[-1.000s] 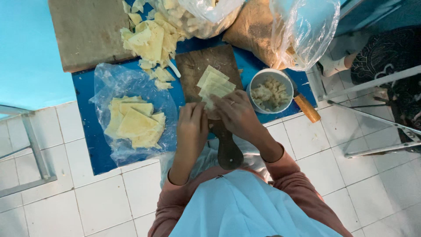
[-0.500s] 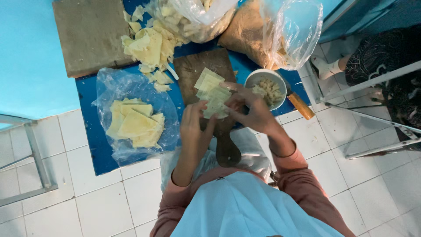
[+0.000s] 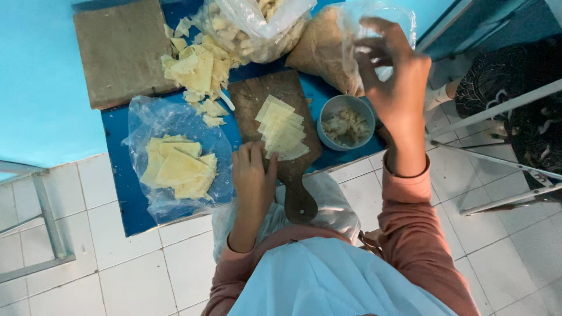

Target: The person cuts a pale yellow food block into thin slices on a wooden cutting board with a knife, stacks the slices, then spoons a brown filling from a bowl onto a slice and folds it into a filled roll, setting finished rolls aside.

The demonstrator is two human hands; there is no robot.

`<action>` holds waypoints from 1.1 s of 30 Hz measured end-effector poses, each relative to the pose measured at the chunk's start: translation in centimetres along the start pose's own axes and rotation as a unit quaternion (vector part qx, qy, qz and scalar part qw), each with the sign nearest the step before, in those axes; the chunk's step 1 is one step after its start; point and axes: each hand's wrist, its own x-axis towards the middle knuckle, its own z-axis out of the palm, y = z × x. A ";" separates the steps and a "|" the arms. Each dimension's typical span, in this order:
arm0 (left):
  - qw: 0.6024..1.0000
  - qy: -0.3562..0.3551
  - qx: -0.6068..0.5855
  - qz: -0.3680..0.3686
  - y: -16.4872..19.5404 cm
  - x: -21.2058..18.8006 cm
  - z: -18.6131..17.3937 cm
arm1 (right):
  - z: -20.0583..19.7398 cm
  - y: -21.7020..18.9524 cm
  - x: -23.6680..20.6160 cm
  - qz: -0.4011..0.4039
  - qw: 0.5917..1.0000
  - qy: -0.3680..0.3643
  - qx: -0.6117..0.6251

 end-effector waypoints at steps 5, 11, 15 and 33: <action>0.998 -0.041 0.045 -0.031 0.0 -0.5 0.7 | 0.1 6.9 -4.8 0.110 0.955 -0.059 -0.270; 0.997 -0.050 0.060 -0.022 0.3 -0.4 1.7 | 2.9 12.7 -6.7 0.120 0.958 -0.029 -0.260; 0.997 -0.056 0.040 -0.032 0.8 -0.4 2.1 | 3.4 13.0 -6.2 0.103 0.989 0.035 -0.095; 0.991 -0.096 -0.069 -0.056 0.1 -0.5 0.6 | 1.2 15.1 -6.9 0.140 0.980 0.119 0.082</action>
